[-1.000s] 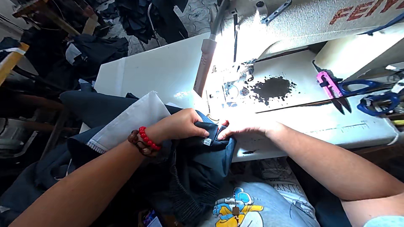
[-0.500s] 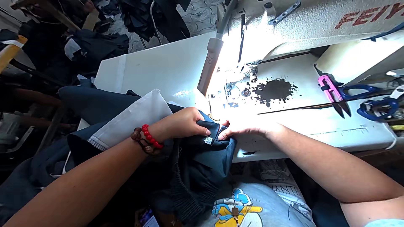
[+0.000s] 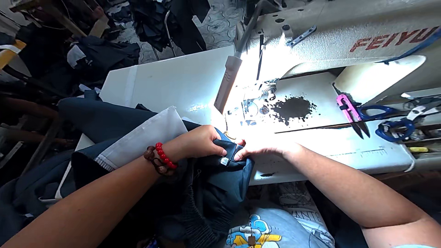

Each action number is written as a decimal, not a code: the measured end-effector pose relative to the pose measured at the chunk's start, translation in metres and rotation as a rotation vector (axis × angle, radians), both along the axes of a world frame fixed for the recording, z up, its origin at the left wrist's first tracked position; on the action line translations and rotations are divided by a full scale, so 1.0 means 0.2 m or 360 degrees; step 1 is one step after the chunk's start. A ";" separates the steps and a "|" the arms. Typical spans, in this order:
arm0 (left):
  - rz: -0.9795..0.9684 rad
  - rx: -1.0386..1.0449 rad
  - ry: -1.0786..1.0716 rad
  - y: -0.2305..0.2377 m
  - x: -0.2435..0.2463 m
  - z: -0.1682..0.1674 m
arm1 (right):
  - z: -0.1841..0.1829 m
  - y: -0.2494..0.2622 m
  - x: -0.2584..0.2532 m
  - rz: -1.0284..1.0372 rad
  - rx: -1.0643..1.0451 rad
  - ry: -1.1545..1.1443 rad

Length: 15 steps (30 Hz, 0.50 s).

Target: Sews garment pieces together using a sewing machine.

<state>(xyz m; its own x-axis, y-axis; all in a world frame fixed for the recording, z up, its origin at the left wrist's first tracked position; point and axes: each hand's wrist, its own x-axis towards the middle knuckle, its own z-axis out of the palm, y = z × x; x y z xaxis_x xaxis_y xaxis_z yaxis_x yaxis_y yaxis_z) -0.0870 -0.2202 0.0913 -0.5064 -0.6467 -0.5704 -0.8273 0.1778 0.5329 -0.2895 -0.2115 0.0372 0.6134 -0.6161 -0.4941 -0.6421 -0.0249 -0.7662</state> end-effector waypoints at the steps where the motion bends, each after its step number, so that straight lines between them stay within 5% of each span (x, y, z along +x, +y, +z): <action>1: -0.0005 0.0000 -0.0003 0.00 0.00 0.00 | -0.01 0.00 0.00 -0.0014 0.0017 -0.0019; 15: -0.0076 -0.0129 -0.0011 0.03 0.00 0.00 | -0.02 0.00 0.01 -0.0019 0.0130 -0.0054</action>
